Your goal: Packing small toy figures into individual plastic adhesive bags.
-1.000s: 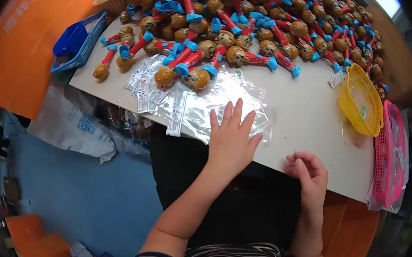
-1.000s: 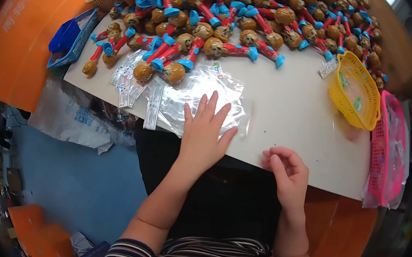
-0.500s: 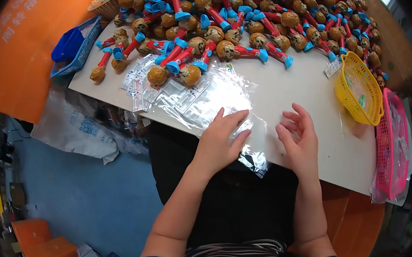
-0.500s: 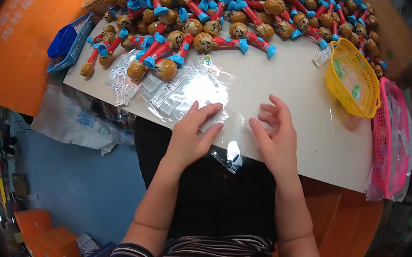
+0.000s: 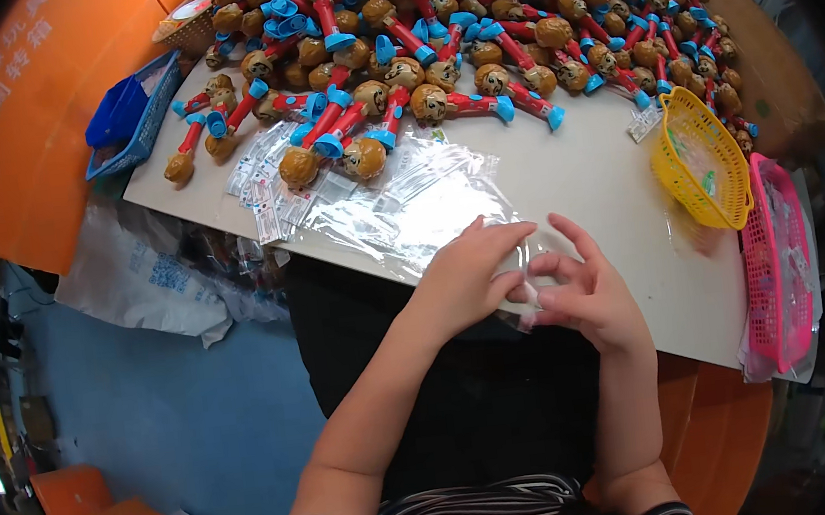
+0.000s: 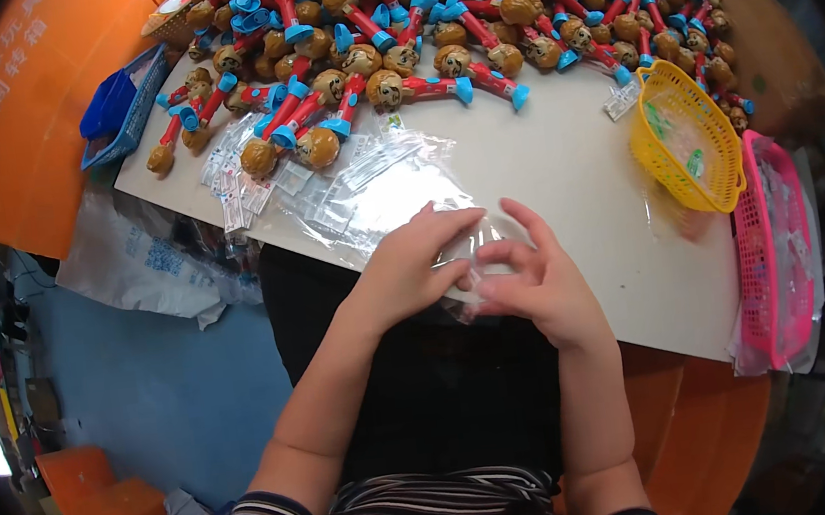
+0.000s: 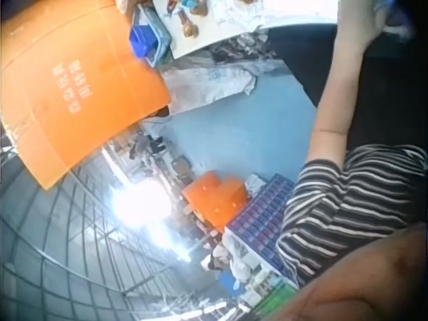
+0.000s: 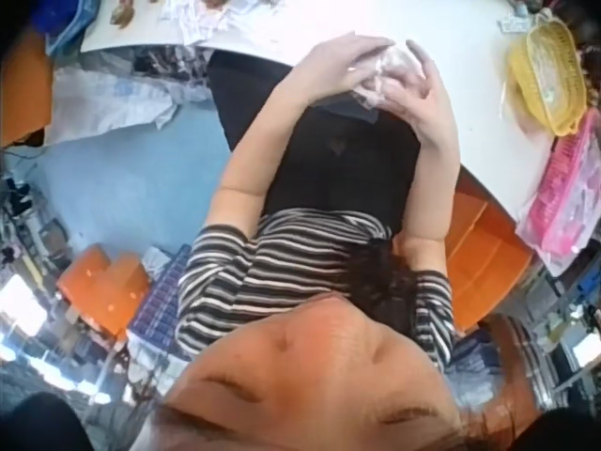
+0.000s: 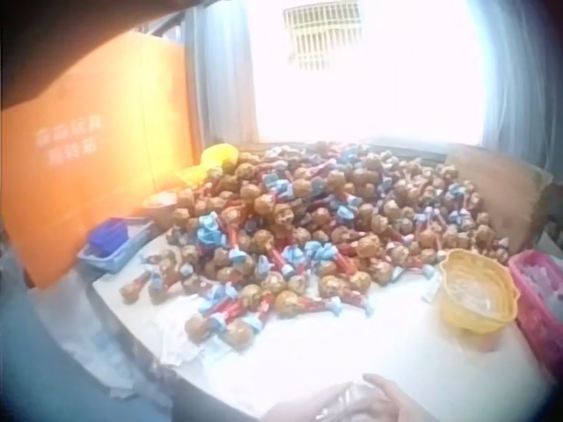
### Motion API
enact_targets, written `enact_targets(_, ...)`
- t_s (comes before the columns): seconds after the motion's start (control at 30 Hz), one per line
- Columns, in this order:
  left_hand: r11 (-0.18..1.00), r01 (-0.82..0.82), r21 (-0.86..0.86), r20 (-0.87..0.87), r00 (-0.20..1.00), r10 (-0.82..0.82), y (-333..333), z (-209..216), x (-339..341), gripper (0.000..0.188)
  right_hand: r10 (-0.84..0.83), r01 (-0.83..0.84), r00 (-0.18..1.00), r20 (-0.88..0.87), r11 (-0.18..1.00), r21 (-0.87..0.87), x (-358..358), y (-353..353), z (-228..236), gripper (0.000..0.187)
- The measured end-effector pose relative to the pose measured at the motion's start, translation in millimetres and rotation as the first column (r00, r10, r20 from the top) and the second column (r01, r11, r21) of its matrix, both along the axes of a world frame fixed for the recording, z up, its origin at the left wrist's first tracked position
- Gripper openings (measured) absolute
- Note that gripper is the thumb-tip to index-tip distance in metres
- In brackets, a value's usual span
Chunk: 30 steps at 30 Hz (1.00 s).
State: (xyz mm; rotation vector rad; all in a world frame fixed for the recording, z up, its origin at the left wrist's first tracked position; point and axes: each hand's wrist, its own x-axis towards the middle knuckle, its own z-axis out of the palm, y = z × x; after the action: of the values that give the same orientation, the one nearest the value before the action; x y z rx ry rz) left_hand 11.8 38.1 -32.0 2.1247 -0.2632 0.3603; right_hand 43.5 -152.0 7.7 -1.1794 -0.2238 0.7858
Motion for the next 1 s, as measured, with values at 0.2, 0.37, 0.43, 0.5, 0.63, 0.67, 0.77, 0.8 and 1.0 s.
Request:
enact_targets(0.2,0.948,-0.067,0.311,0.246,0.969,-0.012,4.7,9.7,35.2,0.063,-0.495,0.532,0.846,0.199,0.814,-0.235,-0.2,-4.0,6.6,0.087)
enact_targets(0.37,0.955,-0.289,0.063,0.178,0.945,0.275,-11.1,11.0,-1.1,0.043,-0.179,0.34,0.915,0.363,0.825,-0.451,-6.7,-11.0,-1.4,0.071)
enact_targets(0.43,0.976,-0.203,0.08,0.135,0.972,0.191,-30.1,17.8,-27.7,0.039,-0.196,0.366,0.901,0.386,0.821,-0.438,-9.8,-12.6,-2.0,0.065)
enact_targets(0.5,0.968,-0.18,0.175,0.111,0.981,0.162,-46.2,10.1,-32.0,0.027,-0.204,0.388,0.887,0.413,0.816,-0.429,-11.4,-18.4,-3.2,0.059)
enact_targets(0.63,0.948,-0.257,0.187,0.099,0.965,0.242,-51.7,-0.6,-30.9,0.014,-0.283,0.435,0.883,0.375,0.795,-0.424,-15.8,-38.8,-5.1,0.046)
enact_targets(0.67,0.95,-0.253,0.184,0.099,0.966,0.238,-52.3,-1.9,-30.3,0.014,-0.304,0.462,0.872,0.383,0.771,-0.439,-16.2,-43.3,-5.1,0.042)
enact_targets(0.77,0.949,-0.313,-0.029,-0.012,0.95,0.313,-50.5,-2.2,-28.3,0.009,-0.303,0.349,0.937,0.173,0.788,-0.507,-16.5,-52.4,-0.1,0.041)
enact_targets(0.8,0.953,-0.303,-0.028,-0.016,0.953,0.302,-50.0,1.2,-29.4,0.009,-0.314,0.356,0.934,0.17,0.784,-0.509,-18.5,-50.4,0.7,0.041)
enact_targets(1.0,0.947,-0.302,-0.107,-0.029,0.953,0.3,-45.0,5.8,-32.3,0.012,-0.313,0.312,0.949,0.023,0.934,-0.172,-2.0,-13.8,-7.7,0.048)
